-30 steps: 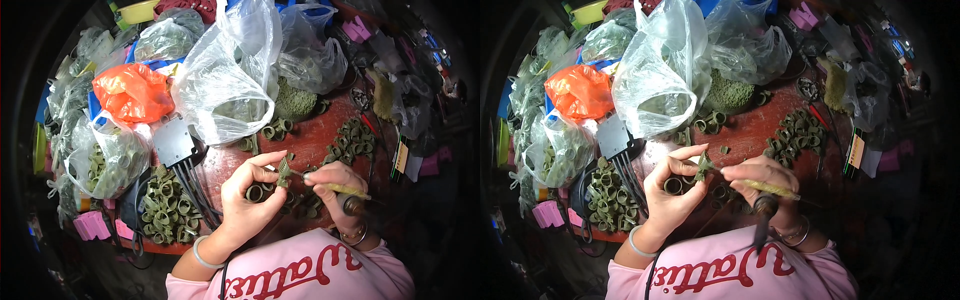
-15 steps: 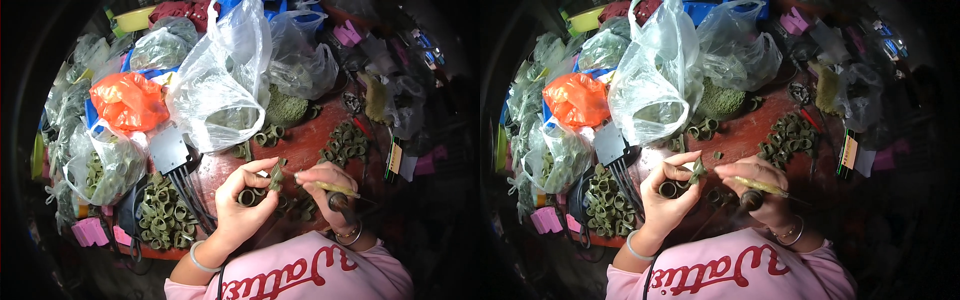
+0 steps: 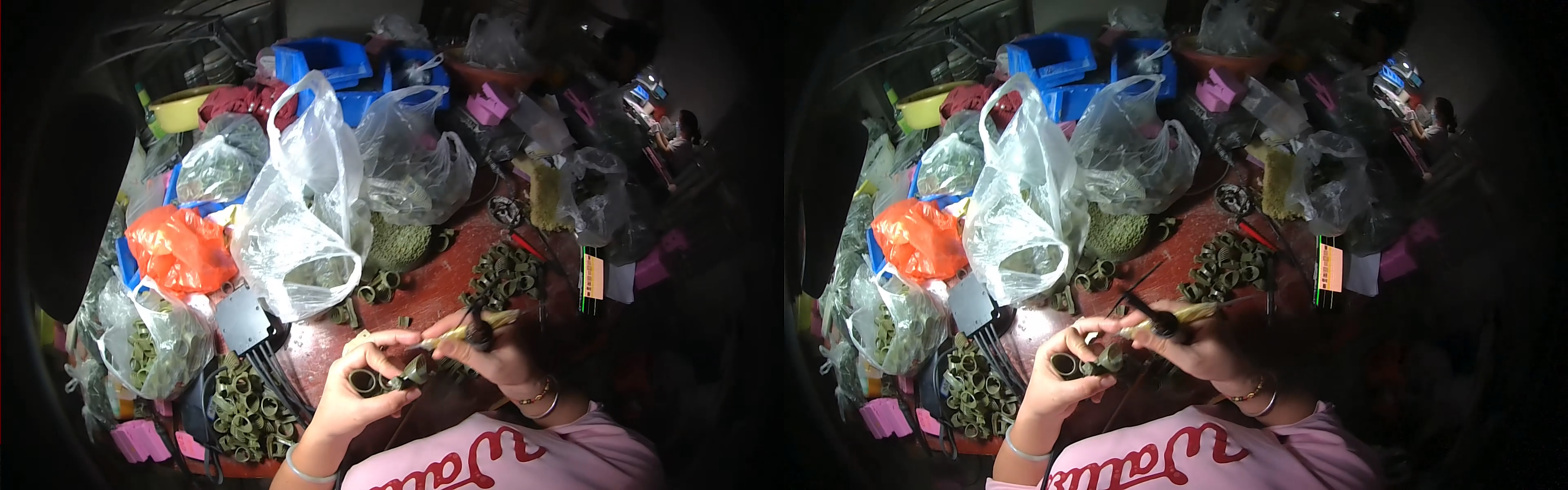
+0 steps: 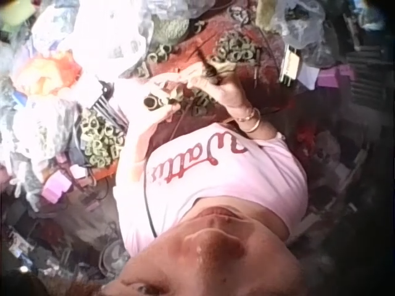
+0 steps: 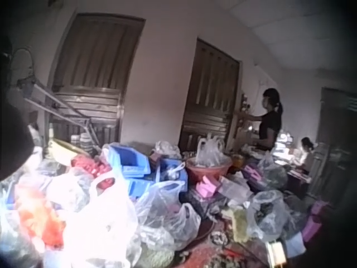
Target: Joining and smoothing small green wax components using a heated wax carver tool.
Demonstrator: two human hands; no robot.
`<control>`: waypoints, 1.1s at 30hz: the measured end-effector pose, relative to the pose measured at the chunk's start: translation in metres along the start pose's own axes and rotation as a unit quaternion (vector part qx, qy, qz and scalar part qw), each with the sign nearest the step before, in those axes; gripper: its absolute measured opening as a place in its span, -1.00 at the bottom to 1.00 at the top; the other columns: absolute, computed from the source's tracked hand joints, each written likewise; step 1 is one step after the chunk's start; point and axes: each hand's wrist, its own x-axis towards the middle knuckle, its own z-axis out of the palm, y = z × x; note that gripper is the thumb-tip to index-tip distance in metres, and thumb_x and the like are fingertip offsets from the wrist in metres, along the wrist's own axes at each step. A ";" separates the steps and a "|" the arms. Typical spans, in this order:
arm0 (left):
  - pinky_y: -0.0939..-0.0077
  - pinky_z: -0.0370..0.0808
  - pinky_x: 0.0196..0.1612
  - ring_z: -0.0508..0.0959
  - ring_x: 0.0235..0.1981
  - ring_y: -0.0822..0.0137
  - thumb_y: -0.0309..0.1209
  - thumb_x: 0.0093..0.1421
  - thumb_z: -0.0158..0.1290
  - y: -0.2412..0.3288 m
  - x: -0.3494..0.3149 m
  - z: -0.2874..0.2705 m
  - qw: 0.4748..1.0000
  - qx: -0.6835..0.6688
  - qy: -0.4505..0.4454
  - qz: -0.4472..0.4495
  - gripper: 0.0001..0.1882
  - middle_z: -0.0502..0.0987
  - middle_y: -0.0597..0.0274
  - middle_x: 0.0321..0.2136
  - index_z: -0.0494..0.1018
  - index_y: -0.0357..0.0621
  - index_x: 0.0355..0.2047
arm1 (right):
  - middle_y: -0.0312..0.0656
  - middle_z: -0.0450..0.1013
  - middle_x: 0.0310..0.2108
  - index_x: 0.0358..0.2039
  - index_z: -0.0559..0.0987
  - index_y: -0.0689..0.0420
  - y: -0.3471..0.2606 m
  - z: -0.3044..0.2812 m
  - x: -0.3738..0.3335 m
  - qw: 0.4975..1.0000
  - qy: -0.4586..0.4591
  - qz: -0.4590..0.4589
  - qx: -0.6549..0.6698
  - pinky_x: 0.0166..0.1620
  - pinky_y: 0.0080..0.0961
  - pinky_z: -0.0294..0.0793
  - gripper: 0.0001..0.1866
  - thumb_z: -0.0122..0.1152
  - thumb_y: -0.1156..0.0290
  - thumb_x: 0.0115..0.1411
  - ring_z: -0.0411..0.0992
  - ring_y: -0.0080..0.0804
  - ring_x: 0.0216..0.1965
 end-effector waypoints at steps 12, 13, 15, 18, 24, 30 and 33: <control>0.70 0.54 -0.53 0.54 -0.38 0.41 -0.76 -0.13 0.25 0.003 0.005 0.003 0.989 -0.143 -0.015 -0.027 -0.75 0.39 -0.02 -0.04 0.42 -0.25 -0.51 | -0.26 0.56 -0.38 -0.19 0.59 0.28 -0.006 -0.004 0.003 0.999 0.001 0.019 0.027 -0.26 -0.67 0.48 -0.81 0.22 0.45 0.22 0.49 -0.61 -0.35; 0.69 0.54 -0.53 0.54 -0.41 0.41 -0.76 -0.13 0.25 0.003 0.004 0.001 0.989 -0.147 -0.015 -0.028 -0.75 0.38 -0.01 -0.05 0.42 -0.26 -0.51 | -0.26 0.56 -0.38 -0.19 0.59 0.27 -0.009 -0.002 0.004 0.999 0.000 0.036 0.033 -0.25 -0.67 0.48 -0.80 0.22 0.45 0.22 0.49 -0.61 -0.34; 0.68 0.53 -0.53 0.54 -0.44 0.42 -0.78 -0.15 0.25 0.005 0.001 -0.001 0.989 -0.141 -0.016 -0.028 -0.74 0.37 0.03 -0.09 0.42 -0.26 -0.52 | -0.26 0.56 -0.38 -0.17 0.59 0.26 -0.004 0.002 0.002 0.998 0.003 0.041 0.051 -0.25 -0.68 0.47 -0.79 0.22 0.43 0.23 0.49 -0.62 -0.34; 0.66 0.54 -0.53 0.53 -0.46 0.42 -0.79 -0.15 0.24 0.007 -0.003 -0.001 0.987 -0.155 -0.014 -0.029 -0.73 0.37 0.03 -0.11 0.41 -0.25 -0.52 | -0.18 0.55 -0.33 -0.21 0.59 0.27 -0.008 0.001 -0.001 0.996 0.017 0.048 0.066 -0.26 -0.65 0.49 -0.82 0.23 0.46 0.20 0.53 -0.50 -0.33; 0.64 0.57 -0.50 0.53 -0.36 0.37 -0.77 -0.14 0.25 0.001 -0.009 -0.004 0.988 -0.149 -0.049 -0.005 -0.73 0.36 0.04 -0.09 0.42 -0.24 -0.50 | -0.30 0.55 -0.42 -0.16 0.58 0.22 -0.004 0.001 0.000 0.992 0.078 0.066 0.079 -0.45 -0.77 0.21 -0.77 0.21 0.36 0.23 0.33 -0.72 -0.50; 0.65 0.50 -0.44 0.54 -0.19 0.38 -0.72 -0.10 0.24 0.005 0.000 -0.006 0.999 0.006 -0.038 0.038 -0.76 0.37 -0.02 0.06 0.41 -0.21 -0.50 | -0.27 0.53 -0.42 -0.19 0.58 0.22 -0.011 0.009 -0.001 0.995 0.066 0.060 0.040 -0.36 -0.74 0.31 -0.80 0.23 0.42 0.20 0.40 -0.66 -0.45; 0.69 0.46 -0.46 0.50 -0.21 0.48 -0.68 0.01 0.19 0.012 0.005 0.008 0.998 -0.038 0.040 0.017 -0.81 0.49 0.05 -0.10 0.40 -0.21 -0.45 | -0.22 0.52 -0.37 -0.21 0.57 0.25 -0.008 0.005 -0.003 0.988 0.137 0.009 -0.070 -0.24 -0.67 0.40 -0.81 0.22 0.43 0.20 0.43 -0.59 -0.39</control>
